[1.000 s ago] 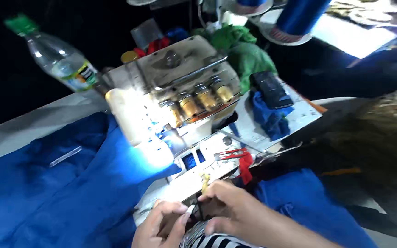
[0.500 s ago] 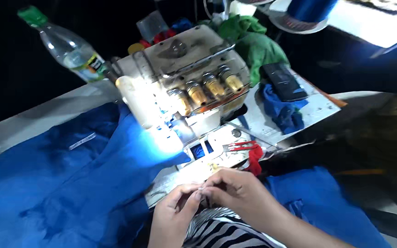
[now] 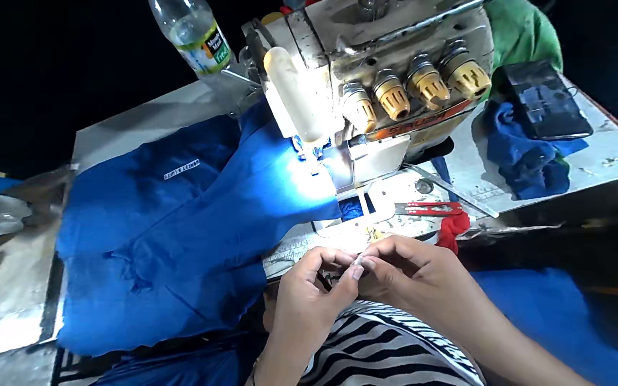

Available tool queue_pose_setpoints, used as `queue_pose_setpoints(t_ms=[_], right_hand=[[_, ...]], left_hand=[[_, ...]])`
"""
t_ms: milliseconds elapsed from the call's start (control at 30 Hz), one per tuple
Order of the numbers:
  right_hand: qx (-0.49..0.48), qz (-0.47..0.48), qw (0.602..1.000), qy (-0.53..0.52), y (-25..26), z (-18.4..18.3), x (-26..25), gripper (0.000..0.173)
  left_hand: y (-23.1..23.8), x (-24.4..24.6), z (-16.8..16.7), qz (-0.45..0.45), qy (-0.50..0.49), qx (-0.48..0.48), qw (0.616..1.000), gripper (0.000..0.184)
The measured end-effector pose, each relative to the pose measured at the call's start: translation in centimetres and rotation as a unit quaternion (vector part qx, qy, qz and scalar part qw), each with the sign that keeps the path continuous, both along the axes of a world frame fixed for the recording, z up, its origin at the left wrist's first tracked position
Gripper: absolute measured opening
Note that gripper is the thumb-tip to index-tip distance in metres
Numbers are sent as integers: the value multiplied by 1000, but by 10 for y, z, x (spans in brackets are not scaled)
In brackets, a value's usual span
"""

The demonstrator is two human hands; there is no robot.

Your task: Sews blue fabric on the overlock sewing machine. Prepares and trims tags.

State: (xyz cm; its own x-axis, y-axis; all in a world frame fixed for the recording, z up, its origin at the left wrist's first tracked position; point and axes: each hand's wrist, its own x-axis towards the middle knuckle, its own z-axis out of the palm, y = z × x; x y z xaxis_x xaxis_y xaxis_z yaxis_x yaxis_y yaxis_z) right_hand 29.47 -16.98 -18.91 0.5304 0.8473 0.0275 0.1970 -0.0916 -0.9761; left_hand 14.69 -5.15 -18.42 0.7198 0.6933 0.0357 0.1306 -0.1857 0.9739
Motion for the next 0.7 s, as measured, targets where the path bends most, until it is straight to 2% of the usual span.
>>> queue_pose_setpoints(t_ms=[67, 333, 567, 700], right_hand=[[3, -7, 1000, 0, 0, 0, -1, 8], [16, 3, 1000, 0, 1, 1, -2, 9], [22, 7, 1000, 5, 2, -1, -2, 9], [10, -9, 1000, -2, 2, -1, -2, 8]], left_hand=[[-1, 1, 1, 0, -4, -15, 1000, 16], [0, 0, 6, 39, 30, 3, 999, 9], [1, -2, 7, 22, 39, 8, 999, 8], [2, -1, 6, 6, 16, -31, 999, 12]])
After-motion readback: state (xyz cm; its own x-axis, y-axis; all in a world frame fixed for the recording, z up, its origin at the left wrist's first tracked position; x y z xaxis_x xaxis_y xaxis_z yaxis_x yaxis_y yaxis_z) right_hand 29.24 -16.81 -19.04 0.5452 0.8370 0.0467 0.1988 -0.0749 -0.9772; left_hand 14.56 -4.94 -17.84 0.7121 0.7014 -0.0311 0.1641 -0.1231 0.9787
